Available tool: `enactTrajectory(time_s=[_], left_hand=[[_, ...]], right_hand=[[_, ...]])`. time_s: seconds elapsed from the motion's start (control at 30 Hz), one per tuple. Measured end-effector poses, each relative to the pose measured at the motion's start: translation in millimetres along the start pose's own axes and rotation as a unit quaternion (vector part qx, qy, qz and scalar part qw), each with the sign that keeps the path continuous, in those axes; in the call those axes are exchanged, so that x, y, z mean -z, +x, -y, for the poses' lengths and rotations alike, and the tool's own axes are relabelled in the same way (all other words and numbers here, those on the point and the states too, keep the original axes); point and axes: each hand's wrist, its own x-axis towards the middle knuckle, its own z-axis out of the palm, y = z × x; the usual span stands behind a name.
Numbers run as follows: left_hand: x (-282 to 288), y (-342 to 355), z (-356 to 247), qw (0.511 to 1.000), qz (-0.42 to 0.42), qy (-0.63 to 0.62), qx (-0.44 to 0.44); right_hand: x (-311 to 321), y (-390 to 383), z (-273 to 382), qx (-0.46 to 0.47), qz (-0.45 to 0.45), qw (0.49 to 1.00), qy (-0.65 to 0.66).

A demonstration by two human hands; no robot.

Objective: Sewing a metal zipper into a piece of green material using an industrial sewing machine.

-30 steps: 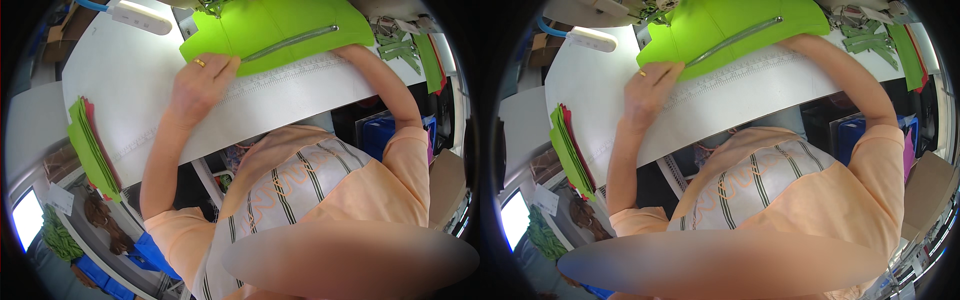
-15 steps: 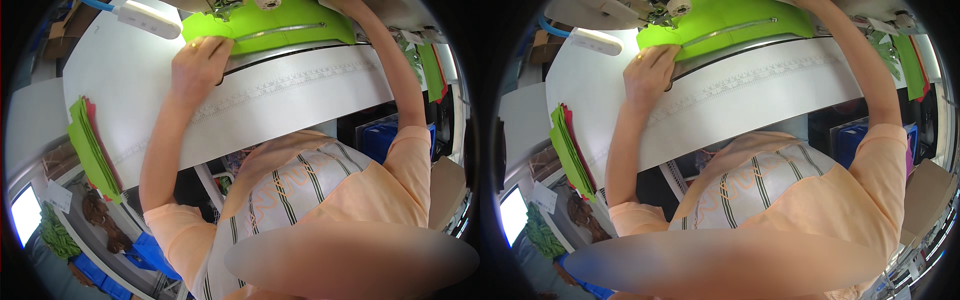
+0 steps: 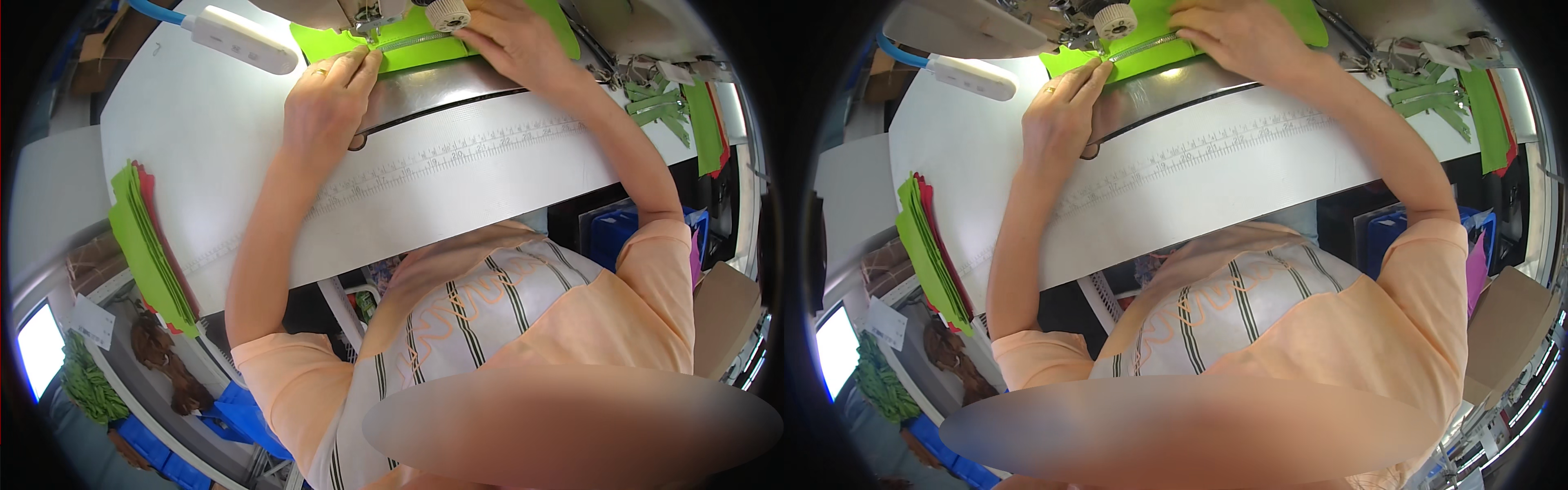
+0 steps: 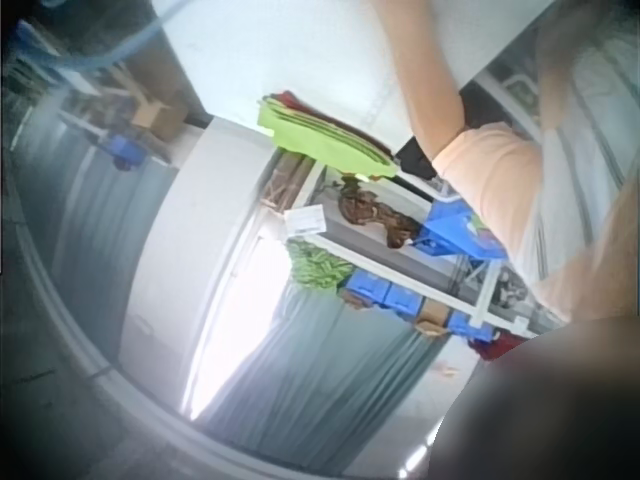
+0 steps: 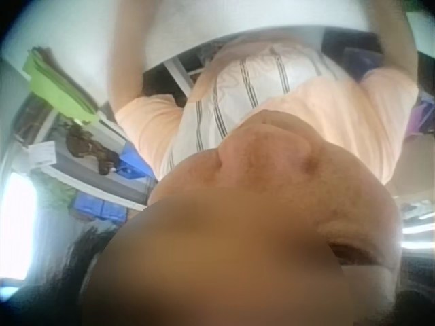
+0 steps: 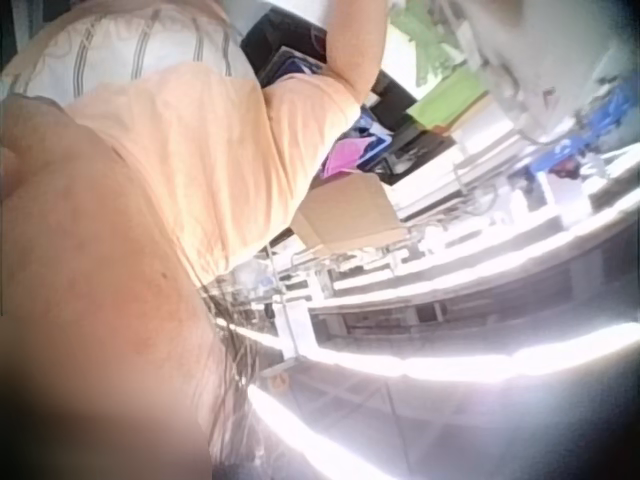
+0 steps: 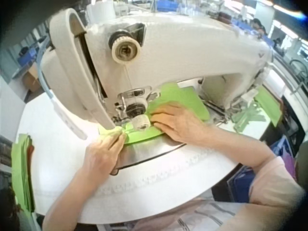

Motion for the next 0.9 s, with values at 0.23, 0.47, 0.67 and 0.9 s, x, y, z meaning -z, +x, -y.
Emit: enactTrajectory(time_s=[0.23, 0.47, 0.67, 0.9], left_hand=[[-1.4, -3.7, -4.8, 1.0, -0.02, 0.006, 0.011], [-2.3, -3.8, -3.5, 0.999, -0.031, -0.024, -0.001], [-4.5, -2.5, -5.1, 0.998, -0.056, -0.021, -0.002], [-4.5, -0.5, -6.0, 0.999, -0.041, 0.001, 0.025]], right_hand=[[-20.4, 15.9, 19.3, 0.085, 0.064, 0.994, 0.033], [-54.7, 36.4, 32.8, 0.143, 0.036, 0.987, -0.067], [-59.4, 7.4, 24.7, -0.146, 0.115, 0.98, 0.066], [-47.8, 16.7, 23.8, -0.039, -0.004, 0.997, 0.063]])
